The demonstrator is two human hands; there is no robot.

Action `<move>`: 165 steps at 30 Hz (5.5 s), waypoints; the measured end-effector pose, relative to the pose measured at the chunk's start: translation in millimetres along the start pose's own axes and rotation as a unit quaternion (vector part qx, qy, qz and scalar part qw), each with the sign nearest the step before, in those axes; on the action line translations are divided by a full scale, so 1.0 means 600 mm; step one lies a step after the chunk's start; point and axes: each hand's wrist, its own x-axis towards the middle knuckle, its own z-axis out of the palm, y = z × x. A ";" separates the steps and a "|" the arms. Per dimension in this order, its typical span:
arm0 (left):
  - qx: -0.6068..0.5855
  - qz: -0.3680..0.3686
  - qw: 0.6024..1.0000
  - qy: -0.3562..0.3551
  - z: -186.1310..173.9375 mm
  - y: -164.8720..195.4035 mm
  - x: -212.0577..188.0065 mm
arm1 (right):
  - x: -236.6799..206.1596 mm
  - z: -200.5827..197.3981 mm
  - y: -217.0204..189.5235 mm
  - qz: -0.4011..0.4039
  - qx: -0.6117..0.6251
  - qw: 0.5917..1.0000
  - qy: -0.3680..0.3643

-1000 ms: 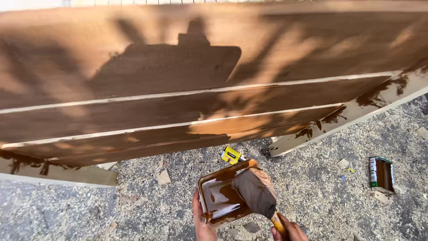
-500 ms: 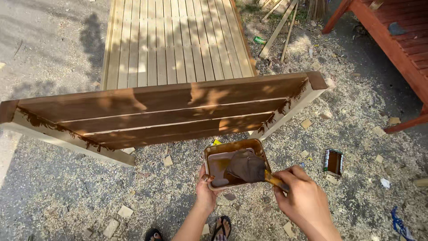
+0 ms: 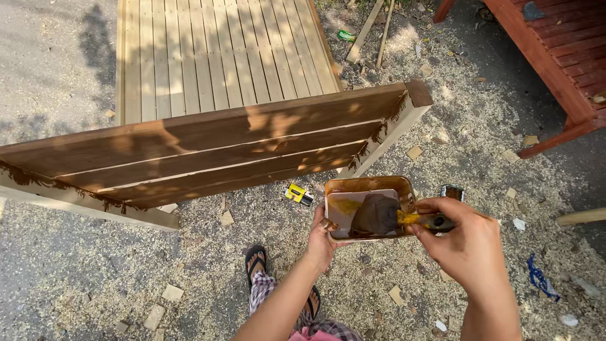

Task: The person applies brown wood stain to an unfinished wooden bed frame outdoors. They hold a shallow tray of stain in one hand and wipe the stain onto the headboard rails, side posts, and legs using a cloth-wrapped applicator, reloading it from the tray and working around the frame section by section.

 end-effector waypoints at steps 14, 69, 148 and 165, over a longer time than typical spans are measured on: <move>0.028 -0.044 0.971 -0.235 0.118 0.124 0.093 | 0.050 0.019 -0.067 0.003 0.117 0.964 0.238; 0.059 -0.038 0.952 -0.297 0.188 0.135 0.187 | 0.113 0.071 0.076 0.067 0.071 0.945 0.311; -0.217 0.378 0.796 0.420 0.425 -0.229 0.638 | 0.731 0.277 0.444 -0.029 0.540 0.790 -0.288; -0.190 0.397 0.786 0.434 0.407 -0.238 0.602 | 0.820 0.201 0.486 0.069 0.721 0.625 -0.290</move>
